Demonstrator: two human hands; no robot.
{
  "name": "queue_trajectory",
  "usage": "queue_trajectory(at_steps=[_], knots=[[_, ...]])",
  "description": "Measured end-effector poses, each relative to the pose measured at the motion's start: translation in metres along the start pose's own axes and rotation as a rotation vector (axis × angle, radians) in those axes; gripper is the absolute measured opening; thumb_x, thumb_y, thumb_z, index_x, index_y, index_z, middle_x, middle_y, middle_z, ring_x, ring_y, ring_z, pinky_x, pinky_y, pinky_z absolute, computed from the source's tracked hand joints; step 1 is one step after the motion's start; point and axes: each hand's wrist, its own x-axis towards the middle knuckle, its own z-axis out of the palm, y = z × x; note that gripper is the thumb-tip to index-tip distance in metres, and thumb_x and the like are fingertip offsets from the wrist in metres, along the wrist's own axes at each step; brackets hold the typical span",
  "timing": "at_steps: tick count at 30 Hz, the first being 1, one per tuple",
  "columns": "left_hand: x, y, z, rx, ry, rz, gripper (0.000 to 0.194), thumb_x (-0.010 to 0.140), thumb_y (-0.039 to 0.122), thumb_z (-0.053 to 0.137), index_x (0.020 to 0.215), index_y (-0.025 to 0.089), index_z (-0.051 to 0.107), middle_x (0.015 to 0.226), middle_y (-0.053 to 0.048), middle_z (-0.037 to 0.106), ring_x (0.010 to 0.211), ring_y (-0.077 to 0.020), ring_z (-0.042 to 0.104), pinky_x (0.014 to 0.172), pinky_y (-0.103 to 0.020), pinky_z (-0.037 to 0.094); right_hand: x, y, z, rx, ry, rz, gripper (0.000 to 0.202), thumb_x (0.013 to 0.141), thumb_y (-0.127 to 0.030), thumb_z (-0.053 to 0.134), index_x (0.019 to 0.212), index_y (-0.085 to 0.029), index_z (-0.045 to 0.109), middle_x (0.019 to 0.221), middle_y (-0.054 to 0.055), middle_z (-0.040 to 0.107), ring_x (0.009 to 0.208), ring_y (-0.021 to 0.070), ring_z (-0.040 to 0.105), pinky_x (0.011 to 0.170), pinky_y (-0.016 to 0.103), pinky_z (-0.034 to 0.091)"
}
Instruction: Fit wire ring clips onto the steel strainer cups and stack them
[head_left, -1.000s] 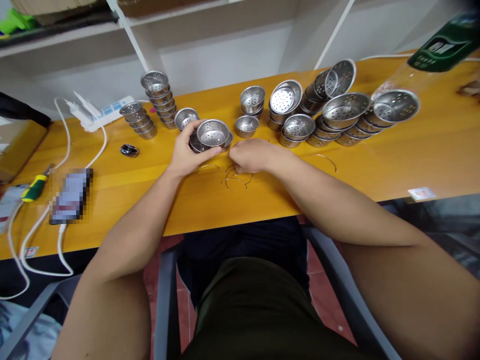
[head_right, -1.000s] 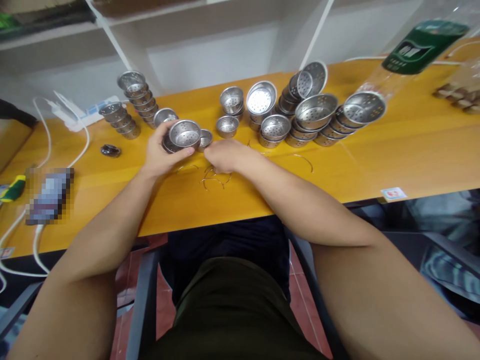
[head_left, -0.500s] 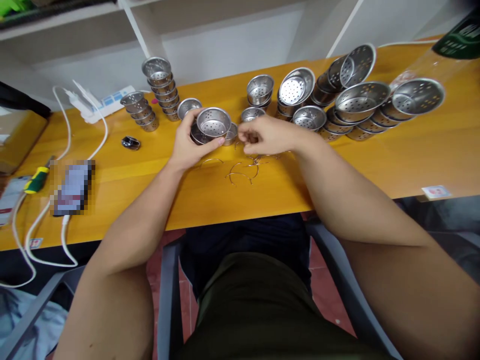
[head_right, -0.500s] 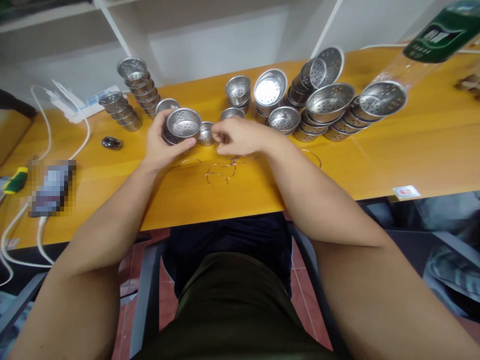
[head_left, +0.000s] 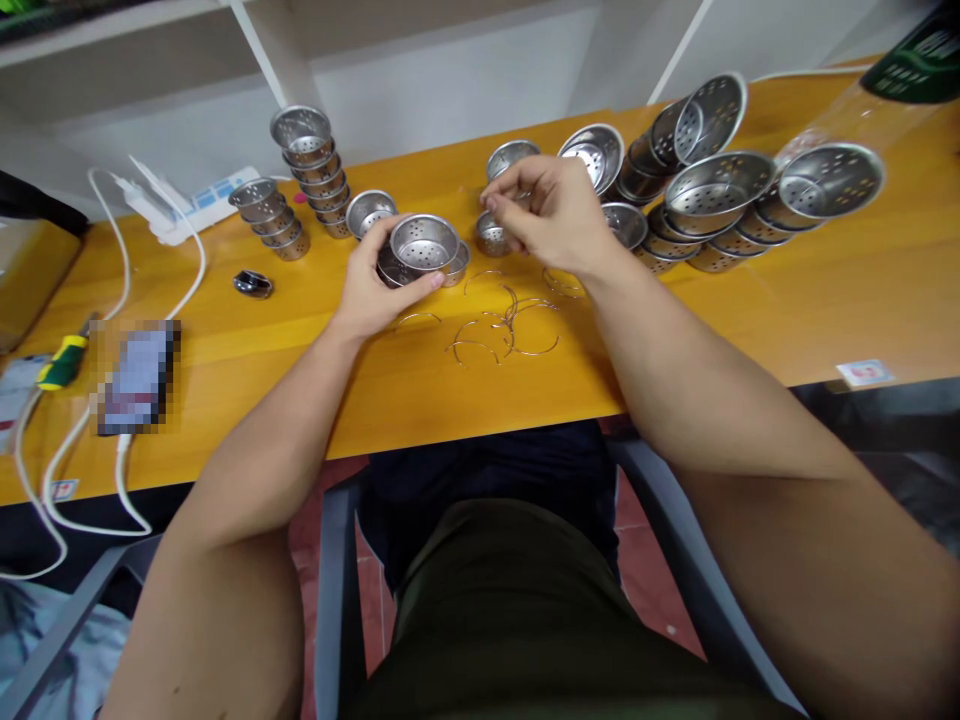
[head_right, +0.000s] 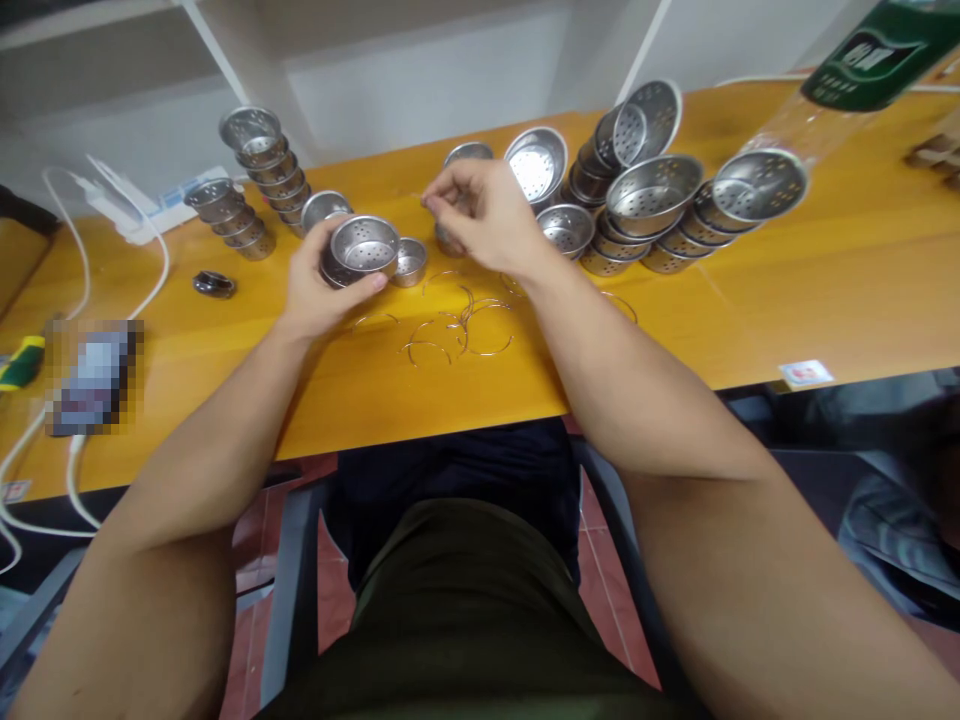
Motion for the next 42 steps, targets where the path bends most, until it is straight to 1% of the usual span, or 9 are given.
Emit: queue_trajectory(at_steps=[4, 8, 11, 17, 21, 24, 31, 36, 42], knots=[[-0.001, 0.005, 0.004, -0.007, 0.006, -0.006, 0.114, 0.080, 0.108, 0.107, 0.156, 0.029, 0.075, 0.151, -0.015, 0.088, 0.146, -0.0456, 0.087, 0.140, -0.069, 0.069, -0.010, -0.018, 0.017, -0.199, 0.040, -0.049, 0.036, 0.120, -0.067, 0.081, 0.119, -0.031, 0.082, 0.111, 0.010, 0.087, 0.100, 0.0311, 0.079, 0.088, 0.047, 0.065], [-0.001, 0.012, 0.009, -0.005, -0.009, -0.038, 0.114, 0.076, 0.110, 0.107, 0.151, 0.030, 0.077, 0.146, -0.014, 0.089, 0.146, -0.0482, 0.087, 0.139, -0.073, 0.069, -0.019, -0.054, 0.026, -0.533, -0.134, 0.036, 0.044, 0.131, -0.055, 0.062, 0.157, -0.028, 0.085, 0.139, 0.019, 0.090, 0.132, 0.0454, 0.080, 0.112, 0.056, 0.065], [0.000, 0.017, 0.011, 0.001, -0.025, -0.058, 0.114, 0.074, 0.111, 0.107, 0.148, 0.030, 0.078, 0.144, -0.013, 0.088, 0.148, -0.0500, 0.086, 0.142, -0.076, 0.066, -0.021, -0.073, 0.025, -0.711, -0.252, 0.090, 0.055, 0.134, -0.054, 0.050, 0.168, -0.025, 0.082, 0.155, 0.022, 0.087, 0.146, 0.0482, 0.076, 0.118, 0.055, 0.061], [0.000, 0.022, 0.011, 0.005, -0.030, -0.078, 0.109, 0.077, 0.109, 0.106, 0.146, 0.030, 0.079, 0.141, -0.013, 0.088, 0.144, -0.0479, 0.086, 0.140, -0.075, 0.067, -0.022, -0.073, 0.019, -0.710, -0.223, 0.130, 0.059, 0.136, -0.056, 0.044, 0.167, -0.023, 0.083, 0.137, 0.020, 0.091, 0.128, 0.0452, 0.080, 0.112, 0.052, 0.064], [-0.001, 0.023, 0.011, 0.014, -0.042, -0.089, 0.108, 0.079, 0.109, 0.105, 0.148, 0.030, 0.080, 0.142, -0.015, 0.087, 0.143, -0.0491, 0.086, 0.137, -0.076, 0.068, -0.023, -0.071, 0.024, -0.757, -0.253, 0.108, 0.062, 0.132, -0.062, 0.057, 0.174, -0.021, 0.079, 0.142, 0.021, 0.088, 0.117, 0.0425, 0.080, 0.104, 0.050, 0.064], [-0.001, 0.021, 0.012, 0.013, -0.040, -0.059, 0.110, 0.078, 0.109, 0.107, 0.150, 0.029, 0.080, 0.142, -0.015, 0.086, 0.144, -0.0488, 0.086, 0.139, -0.075, 0.068, -0.023, -0.073, 0.031, -0.761, -0.244, 0.105, 0.061, 0.130, -0.059, 0.064, 0.174, -0.020, 0.079, 0.137, 0.019, 0.088, 0.115, 0.0414, 0.080, 0.106, 0.049, 0.064], [-0.001, 0.019, 0.014, 0.022, -0.037, -0.030, 0.110, 0.078, 0.109, 0.107, 0.150, 0.031, 0.080, 0.143, -0.013, 0.089, 0.144, -0.0474, 0.087, 0.139, -0.073, 0.069, -0.023, -0.069, 0.039, -0.659, -0.142, 0.123, 0.049, 0.131, -0.043, 0.051, 0.160, -0.023, 0.085, 0.122, 0.014, 0.090, 0.113, 0.0380, 0.080, 0.104, 0.047, 0.064], [-0.001, 0.019, 0.013, 0.008, -0.033, -0.036, 0.109, 0.077, 0.107, 0.110, 0.150, 0.031, 0.081, 0.142, -0.012, 0.088, 0.146, -0.0482, 0.086, 0.141, -0.074, 0.067, -0.024, -0.068, 0.041, -0.699, -0.161, 0.129, 0.053, 0.135, -0.052, 0.053, 0.169, -0.022, 0.081, 0.126, 0.016, 0.088, 0.115, 0.0399, 0.080, 0.108, 0.048, 0.065], [0.000, 0.020, 0.013, -0.002, -0.033, -0.048, 0.110, 0.075, 0.108, 0.109, 0.149, 0.032, 0.081, 0.141, -0.011, 0.088, 0.145, -0.0486, 0.087, 0.138, -0.074, 0.068, -0.025, -0.065, 0.042, -0.623, -0.137, 0.126, 0.050, 0.134, -0.037, 0.046, 0.162, -0.022, 0.085, 0.126, 0.016, 0.088, 0.115, 0.0393, 0.082, 0.108, 0.050, 0.066]])
